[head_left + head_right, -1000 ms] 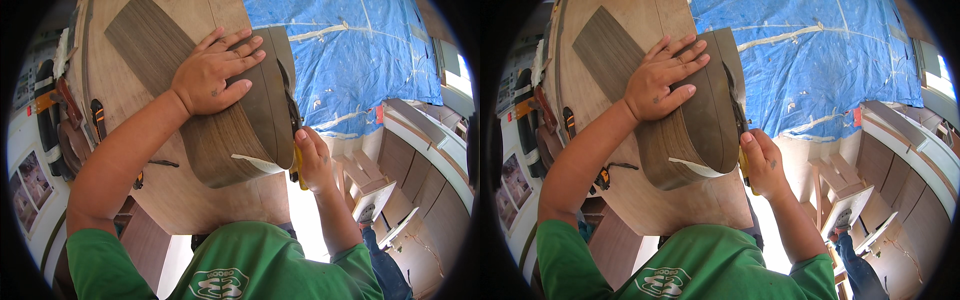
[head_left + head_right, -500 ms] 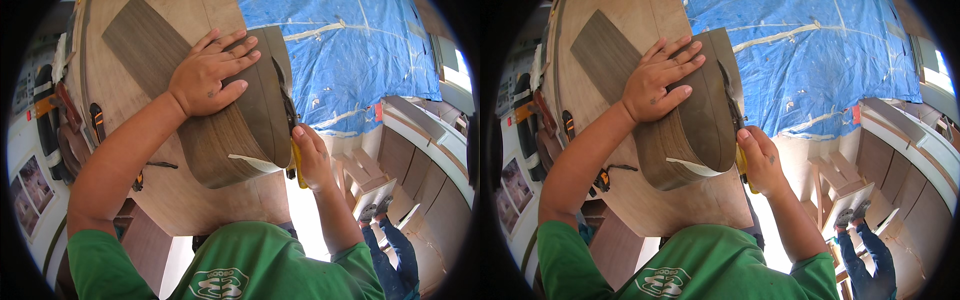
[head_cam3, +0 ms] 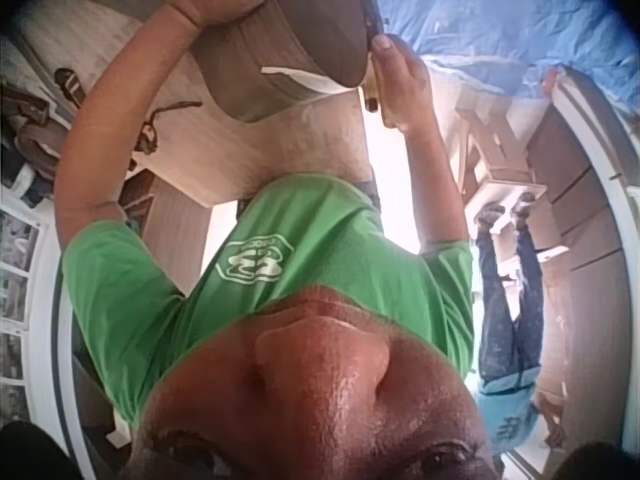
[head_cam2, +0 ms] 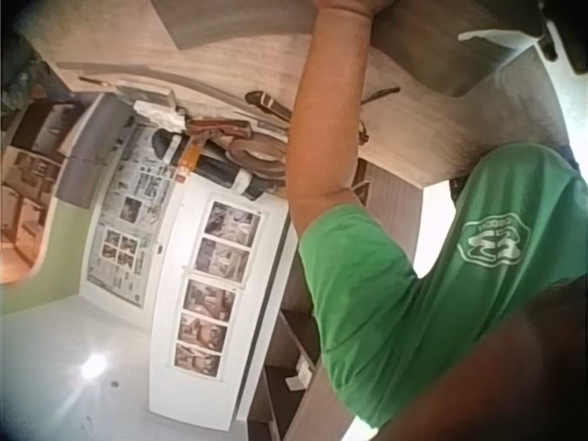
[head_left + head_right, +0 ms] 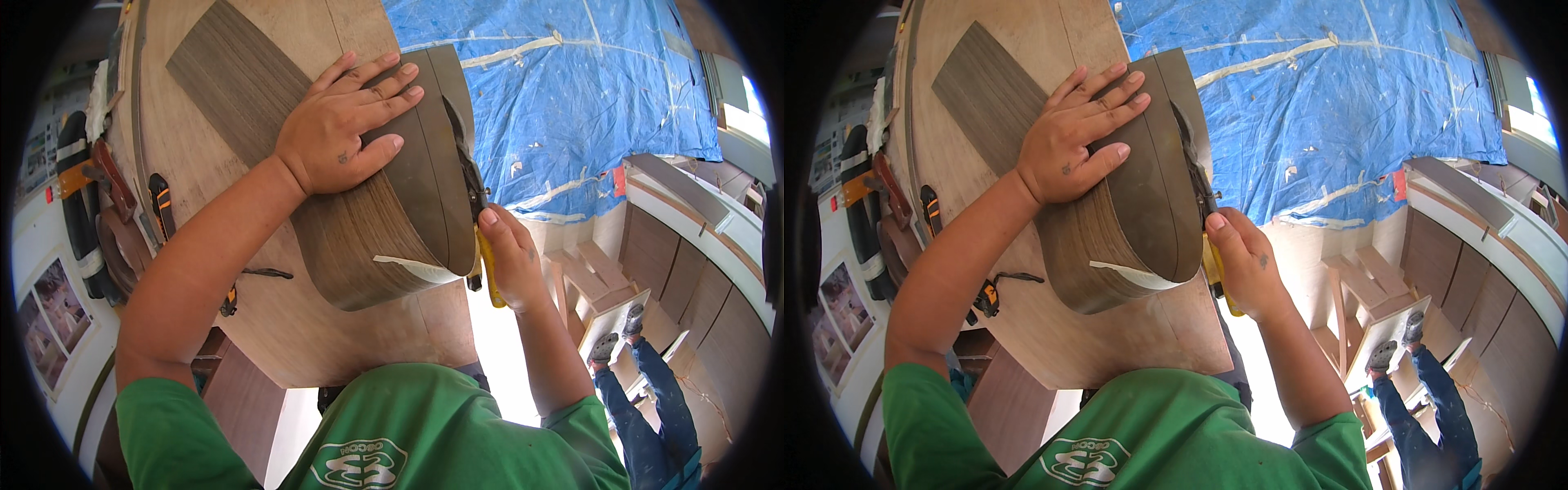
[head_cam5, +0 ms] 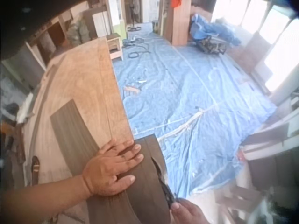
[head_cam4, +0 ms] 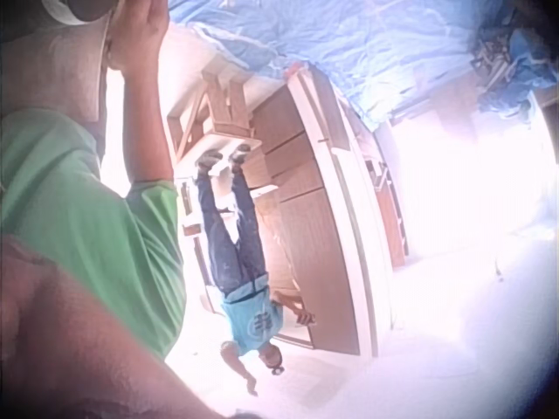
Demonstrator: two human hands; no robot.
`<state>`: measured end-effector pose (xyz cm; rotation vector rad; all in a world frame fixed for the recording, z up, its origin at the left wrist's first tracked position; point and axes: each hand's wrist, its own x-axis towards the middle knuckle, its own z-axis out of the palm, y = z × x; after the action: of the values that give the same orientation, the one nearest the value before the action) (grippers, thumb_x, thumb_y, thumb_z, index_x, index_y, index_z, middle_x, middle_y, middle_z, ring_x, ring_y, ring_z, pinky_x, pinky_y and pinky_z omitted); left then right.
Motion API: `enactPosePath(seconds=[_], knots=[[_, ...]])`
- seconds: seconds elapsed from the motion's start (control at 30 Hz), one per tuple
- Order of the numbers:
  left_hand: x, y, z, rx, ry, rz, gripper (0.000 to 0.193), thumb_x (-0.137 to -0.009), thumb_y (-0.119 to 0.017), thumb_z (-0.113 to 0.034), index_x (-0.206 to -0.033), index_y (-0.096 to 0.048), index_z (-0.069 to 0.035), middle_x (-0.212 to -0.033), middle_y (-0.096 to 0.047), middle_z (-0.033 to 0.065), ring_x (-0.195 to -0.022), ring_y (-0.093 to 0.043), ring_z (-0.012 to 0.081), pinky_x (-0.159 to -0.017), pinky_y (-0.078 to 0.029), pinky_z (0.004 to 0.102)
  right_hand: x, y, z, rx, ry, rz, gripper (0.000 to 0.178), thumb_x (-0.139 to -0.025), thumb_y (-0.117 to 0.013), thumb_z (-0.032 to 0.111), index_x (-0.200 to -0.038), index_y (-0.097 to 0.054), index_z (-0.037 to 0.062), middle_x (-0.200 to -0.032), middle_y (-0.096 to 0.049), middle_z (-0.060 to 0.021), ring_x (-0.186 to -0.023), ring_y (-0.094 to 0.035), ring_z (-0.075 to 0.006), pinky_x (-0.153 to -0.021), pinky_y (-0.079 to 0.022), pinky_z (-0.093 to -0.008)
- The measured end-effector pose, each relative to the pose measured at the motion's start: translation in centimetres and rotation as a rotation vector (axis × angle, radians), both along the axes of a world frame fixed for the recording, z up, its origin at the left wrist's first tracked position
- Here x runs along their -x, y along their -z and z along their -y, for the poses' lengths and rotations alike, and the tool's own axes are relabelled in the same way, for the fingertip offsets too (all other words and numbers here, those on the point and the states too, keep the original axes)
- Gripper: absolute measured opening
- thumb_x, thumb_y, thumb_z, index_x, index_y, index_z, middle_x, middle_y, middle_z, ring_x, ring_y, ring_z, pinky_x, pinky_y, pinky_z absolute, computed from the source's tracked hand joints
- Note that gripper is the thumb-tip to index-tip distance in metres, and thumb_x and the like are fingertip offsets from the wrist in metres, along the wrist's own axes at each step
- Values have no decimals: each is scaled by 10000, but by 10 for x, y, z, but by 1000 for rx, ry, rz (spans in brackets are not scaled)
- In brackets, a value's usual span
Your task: The person uses yellow-handled tin snips to cut a curved edge on a piece of brown laminate flooring. They hold the laminate on a workbench, cut along the curve, and then remove the cut piece. The person also handles a long strip of laminate, peeling off a backing strip.
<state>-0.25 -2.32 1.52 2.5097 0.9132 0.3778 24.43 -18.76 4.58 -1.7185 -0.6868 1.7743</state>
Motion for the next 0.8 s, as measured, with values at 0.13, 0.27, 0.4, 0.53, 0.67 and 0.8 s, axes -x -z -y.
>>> enactPosePath(seconds=[0.13, 0.27, 0.4, 0.53, 0.67, 0.8], knots=[[1, 0, 0, 9, 3, 0, 541, -876, -633, -259, -1407, -640, -154, -1538, -548, 60, -1482, -424, 278, -1252, -204, 528, 0, -6, 2, 29, -30, 38, 467, -1077, -480, 385, -1211, -644, -31, -1015, -664, -80, -931, -588, -131, -845, -465, -293], [-1, 0, 0, -3, -18, -9, 501, -896, -626, -288, -1383, -660, -179, -1526, -559, 9, -1494, -399, 203, -1276, -193, 485, 0, -4, 8, 14, -10, 20, 455, -1076, -479, 372, -1221, -644, -27, -1033, -666, -83, -958, -583, -134, -863, -459, -293], [0, -1, 1, -1, -21, -10, 501, -894, -629, -288, -1382, -661, -179, -1530, -554, 8, -1494, -399, 200, -1277, -190, 481, -4, 3, 22, 25, -10, 9, 432, -1075, -491, 358, -1205, -643, -25, -1012, -657, -70, -942, -567, -128, -852, -452, -291], [-1, -1, 1, 6, -24, -8, 505, -893, -629, -287, -1386, -658, -181, -1534, -550, 8, -1495, -395, 199, -1279, -187, 476, -8, 11, 28, -4, -36, 26, 413, -1074, -505, 351, -1188, -644, -22, -969, -640, -58, -911, -551, -123, -828, -449, -288], [0, -1, 0, 36, -9, 13, 547, -864, -632, -255, -1399, -647, -141, -1537, -548, 60, -1488, -416, 276, -1258, -189, 524, -4, 12, 26, -67, -15, 33, 398, -1076, -504, 348, -1141, -644, -19, -928, -623, -52, -879, -543, -120, -799, -447, -289], [0, 0, 0, 45, -9, 15, 548, -862, -632, -255, -1398, -649, -139, -1534, -552, 64, -1487, -416, 283, -1256, -189, 530, -1, 9, 16, -96, -32, 70, 383, -1081, -498, 341, -1097, -642, -14, -897, -613, -40, -855, -536, -113, -774, -443, -288]])
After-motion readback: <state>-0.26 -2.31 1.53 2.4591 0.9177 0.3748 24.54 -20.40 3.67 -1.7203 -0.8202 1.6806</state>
